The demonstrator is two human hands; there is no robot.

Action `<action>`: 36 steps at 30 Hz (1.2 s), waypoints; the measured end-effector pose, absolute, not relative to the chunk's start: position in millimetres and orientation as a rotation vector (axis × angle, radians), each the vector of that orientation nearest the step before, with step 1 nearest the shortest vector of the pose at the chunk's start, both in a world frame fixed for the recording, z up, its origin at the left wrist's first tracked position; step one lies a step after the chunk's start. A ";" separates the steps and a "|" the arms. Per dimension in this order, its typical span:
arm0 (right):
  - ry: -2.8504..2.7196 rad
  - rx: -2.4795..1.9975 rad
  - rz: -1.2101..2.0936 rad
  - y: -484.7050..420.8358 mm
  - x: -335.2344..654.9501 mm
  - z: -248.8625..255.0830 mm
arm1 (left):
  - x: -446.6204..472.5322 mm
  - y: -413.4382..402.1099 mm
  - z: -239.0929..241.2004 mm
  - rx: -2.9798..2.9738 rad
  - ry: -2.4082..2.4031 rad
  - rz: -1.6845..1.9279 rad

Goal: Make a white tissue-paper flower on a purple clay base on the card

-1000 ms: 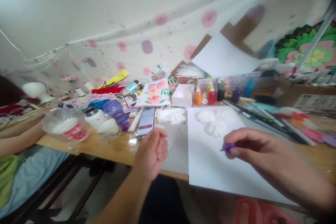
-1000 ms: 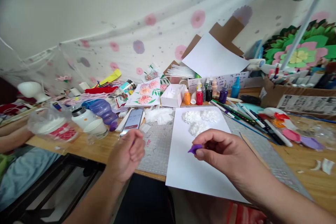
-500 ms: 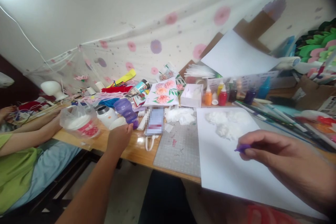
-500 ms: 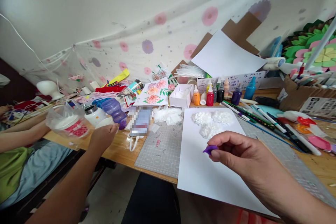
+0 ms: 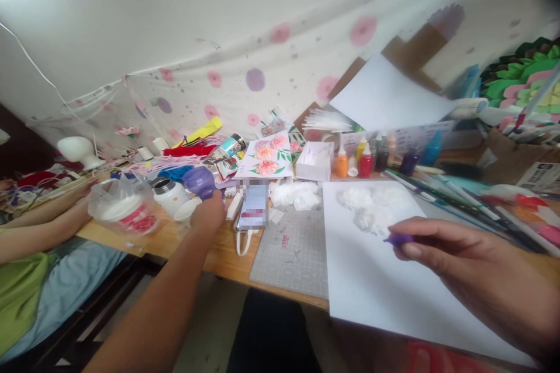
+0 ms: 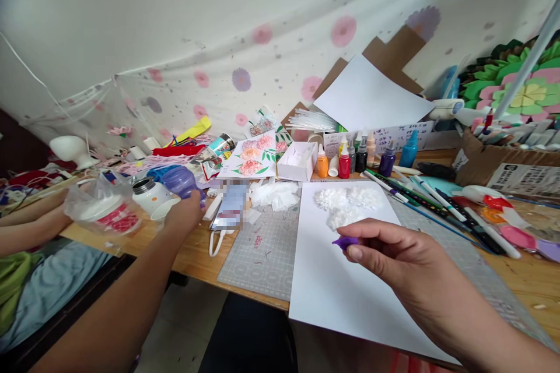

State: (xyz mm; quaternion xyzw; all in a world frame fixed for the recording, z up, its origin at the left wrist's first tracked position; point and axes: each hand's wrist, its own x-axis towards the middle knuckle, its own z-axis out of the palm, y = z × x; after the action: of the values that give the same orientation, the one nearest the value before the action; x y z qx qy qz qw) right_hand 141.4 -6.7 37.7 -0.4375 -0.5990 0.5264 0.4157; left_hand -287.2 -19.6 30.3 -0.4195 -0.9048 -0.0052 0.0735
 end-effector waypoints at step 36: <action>-1.942 -0.838 1.271 -28.7 145.4 54.0 | -40.0 -68.5 25.9 -2.410 -1.803 -1.217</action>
State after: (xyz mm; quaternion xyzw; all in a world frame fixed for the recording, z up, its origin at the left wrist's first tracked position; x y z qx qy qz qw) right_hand 145.4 -28.7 54.0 -0.3205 -0.7427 0.4860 0.3308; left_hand -40.0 -68.5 25.9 -0.7412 -0.5546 -0.3744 -0.0524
